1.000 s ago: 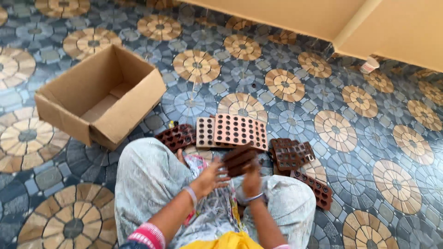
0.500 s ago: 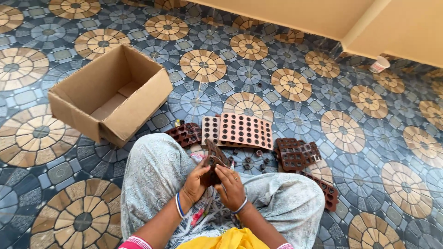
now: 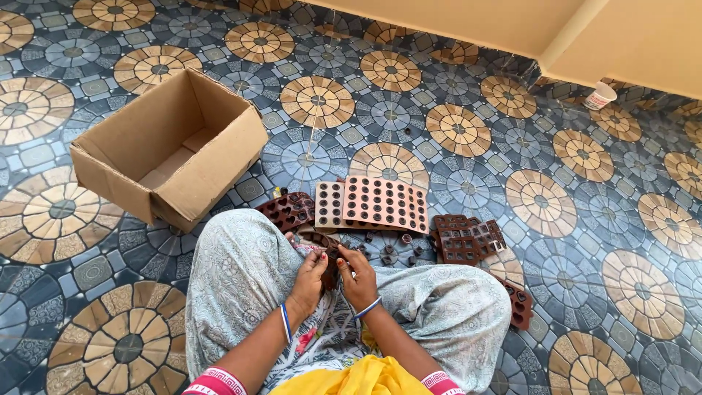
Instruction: The person sits on the floor and assembles small dark circular pieces into the cavities of brown plastic molds. They handle multiple molds, placing pieces one by one into the slots.
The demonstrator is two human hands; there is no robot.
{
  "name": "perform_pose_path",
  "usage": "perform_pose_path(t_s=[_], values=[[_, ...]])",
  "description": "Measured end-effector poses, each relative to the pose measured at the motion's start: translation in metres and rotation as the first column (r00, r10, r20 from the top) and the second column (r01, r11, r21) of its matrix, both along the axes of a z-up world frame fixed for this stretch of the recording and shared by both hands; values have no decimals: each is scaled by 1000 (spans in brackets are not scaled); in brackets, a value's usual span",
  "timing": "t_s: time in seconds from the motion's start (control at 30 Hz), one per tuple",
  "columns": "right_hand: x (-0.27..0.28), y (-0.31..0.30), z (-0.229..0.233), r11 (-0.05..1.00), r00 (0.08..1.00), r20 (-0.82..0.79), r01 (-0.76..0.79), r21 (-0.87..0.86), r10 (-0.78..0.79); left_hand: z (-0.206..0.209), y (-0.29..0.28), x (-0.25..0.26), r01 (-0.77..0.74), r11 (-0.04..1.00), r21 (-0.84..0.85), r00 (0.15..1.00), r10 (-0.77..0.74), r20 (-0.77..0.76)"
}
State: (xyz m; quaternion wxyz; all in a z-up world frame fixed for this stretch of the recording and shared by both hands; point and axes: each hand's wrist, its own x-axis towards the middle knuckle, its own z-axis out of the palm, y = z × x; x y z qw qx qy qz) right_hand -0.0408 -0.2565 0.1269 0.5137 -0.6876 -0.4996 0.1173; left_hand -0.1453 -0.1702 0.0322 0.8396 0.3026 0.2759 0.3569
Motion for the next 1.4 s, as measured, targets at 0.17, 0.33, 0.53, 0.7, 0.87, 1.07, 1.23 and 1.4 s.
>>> perform_pose_path(t_s=[0.17, 0.33, 0.53, 0.7, 0.87, 1.07, 1.23, 1.4], values=[[10, -1, -20, 999, 999, -11, 53, 1, -53, -10, 2, 3, 30, 999, 25, 999, -29, -15], [28, 7, -80, 997, 942, -328, 74, -6, -72, -28, 5, 5, 85, 996, 34, 992, -82, -95], [65, 14, -116, 957, 936, -221, 288, 34, -274, -33, 9, 12, 23, 998, 58, 984, -12, -179], [59, 8, -94, 975, 975, 19, 221, 31, -222, -26, 9, 13, 79, 994, 74, 946, -51, -321], [35, 4, -80, 992, 1000, -3, -24, -121, 24, -20, 5, 11, 94, 989, 117, 953, -55, -299], [43, 6, -86, 984, 962, -272, -23, -176, -26, -18, 5, 13, 69, 990, 119, 929, -20, -369], [43, 10, -97, 989, 880, -475, -61, -135, -11, -18, 10, 16, 37, 989, 142, 934, 16, -356], [39, 13, -95, 989, 901, -433, -62, -133, -2, -18, 11, 9, 30, 995, 96, 967, -5, -254]])
